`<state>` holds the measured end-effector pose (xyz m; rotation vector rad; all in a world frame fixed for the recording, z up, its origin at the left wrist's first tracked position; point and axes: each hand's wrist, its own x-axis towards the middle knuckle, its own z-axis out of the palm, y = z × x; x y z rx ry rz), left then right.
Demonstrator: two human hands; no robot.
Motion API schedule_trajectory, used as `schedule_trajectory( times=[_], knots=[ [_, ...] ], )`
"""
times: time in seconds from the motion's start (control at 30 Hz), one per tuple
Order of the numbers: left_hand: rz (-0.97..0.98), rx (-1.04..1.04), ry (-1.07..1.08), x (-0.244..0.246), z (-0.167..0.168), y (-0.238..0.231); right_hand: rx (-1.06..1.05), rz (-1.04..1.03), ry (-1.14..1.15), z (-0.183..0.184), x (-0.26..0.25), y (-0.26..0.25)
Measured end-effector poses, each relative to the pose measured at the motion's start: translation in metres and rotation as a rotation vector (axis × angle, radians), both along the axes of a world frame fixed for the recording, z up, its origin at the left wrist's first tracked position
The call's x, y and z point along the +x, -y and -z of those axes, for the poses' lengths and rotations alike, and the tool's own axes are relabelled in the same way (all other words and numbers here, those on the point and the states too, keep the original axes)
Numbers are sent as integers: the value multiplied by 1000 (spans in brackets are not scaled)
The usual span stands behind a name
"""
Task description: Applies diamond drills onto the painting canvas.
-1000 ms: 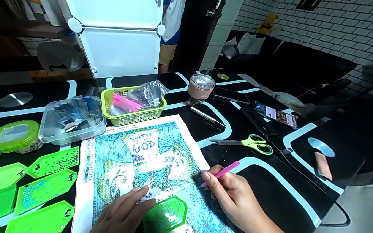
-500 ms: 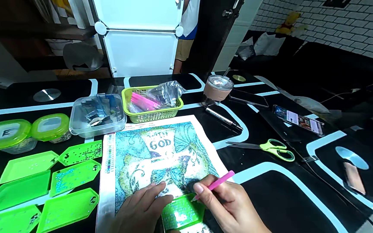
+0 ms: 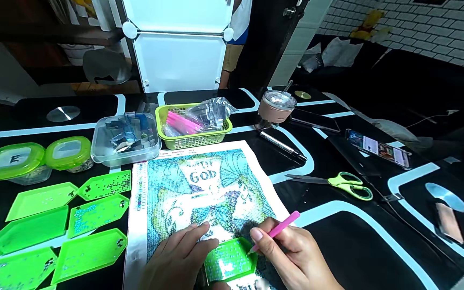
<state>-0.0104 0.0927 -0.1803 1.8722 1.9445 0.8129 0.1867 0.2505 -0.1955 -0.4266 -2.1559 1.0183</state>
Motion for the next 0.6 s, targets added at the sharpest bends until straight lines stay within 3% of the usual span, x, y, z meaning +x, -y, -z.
schedule_trajectory(
  times=[0.43,0.5,0.6],
  knots=[
    [4,1,-16,0,1,0,55,-17,22,1,2,2],
    [3,6,-9,0,1,0,6,-18,-2,0,2,2],
    [1,18,-9,0,2,0,-237,10,-75,-6,4,-1]
  ],
)
